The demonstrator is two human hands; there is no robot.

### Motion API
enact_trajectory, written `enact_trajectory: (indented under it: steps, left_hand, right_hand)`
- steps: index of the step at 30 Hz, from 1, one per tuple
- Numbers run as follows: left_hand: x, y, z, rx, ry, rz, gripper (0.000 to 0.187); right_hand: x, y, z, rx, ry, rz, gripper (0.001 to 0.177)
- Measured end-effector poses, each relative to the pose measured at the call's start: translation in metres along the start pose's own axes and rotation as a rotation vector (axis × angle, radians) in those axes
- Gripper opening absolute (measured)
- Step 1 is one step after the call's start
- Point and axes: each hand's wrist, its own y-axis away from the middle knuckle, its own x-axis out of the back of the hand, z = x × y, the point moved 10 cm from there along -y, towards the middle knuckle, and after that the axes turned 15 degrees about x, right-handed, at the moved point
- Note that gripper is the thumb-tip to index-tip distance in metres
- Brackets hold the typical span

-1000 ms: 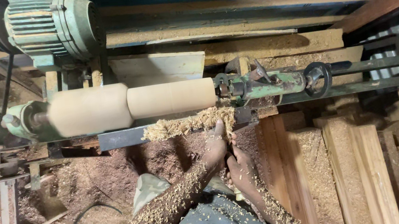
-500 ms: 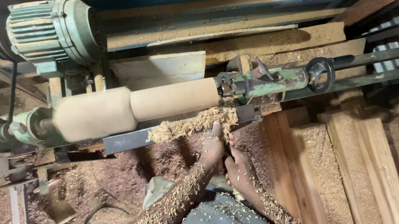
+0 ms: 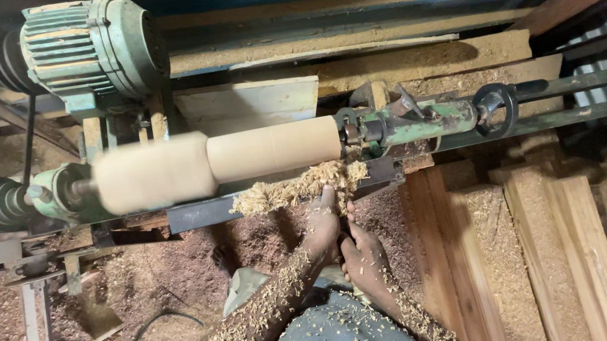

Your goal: The person shapes a piece of wood spinning on a lathe using a handheld chisel, creating a cylindrical profile with a narrowed section. The person applies the chisel to the wood multiple times, clearing away shavings by hand, and then uses a smaller scraper tool to refine the surface.

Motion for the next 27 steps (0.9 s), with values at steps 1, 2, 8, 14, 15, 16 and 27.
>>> enact_trajectory:
  steps: [1, 2, 8, 14, 15, 16, 27]
  left_hand:
    - [0.002, 0.0, 0.002, -0.015, -0.031, 0.013, 0.041]
    - [0.004, 0.0, 0.004, -0.031, -0.061, 0.026, 0.042]
    - [0.005, -0.003, 0.0, -0.01, 0.096, -0.07, 0.039]
    - [0.008, 0.004, 0.006, -0.026, 0.059, -0.076, 0.038]
    - [0.01, 0.006, 0.005, -0.008, 0.051, -0.049, 0.038]
    - [0.012, 0.007, 0.004, 0.01, 0.043, -0.021, 0.038]
    - [0.023, 0.01, 0.007, 0.031, 0.014, -0.019, 0.044]
  right_hand:
    - [-0.001, 0.0, 0.0, -0.001, 0.014, 0.001, 0.029]
    - [-0.001, -0.001, -0.001, 0.0, 0.028, 0.0, 0.028]
    - [-0.009, 0.001, 0.0, -0.024, -0.016, 0.003, 0.028]
    - [-0.016, 0.003, 0.004, -0.053, -0.087, 0.021, 0.03]
    - [-0.017, 0.002, 0.004, -0.048, -0.073, 0.02, 0.03]
    - [-0.018, 0.002, 0.004, -0.043, -0.06, 0.018, 0.031]
    - [-0.03, 0.005, -0.002, -0.011, -0.087, 0.011, 0.032]
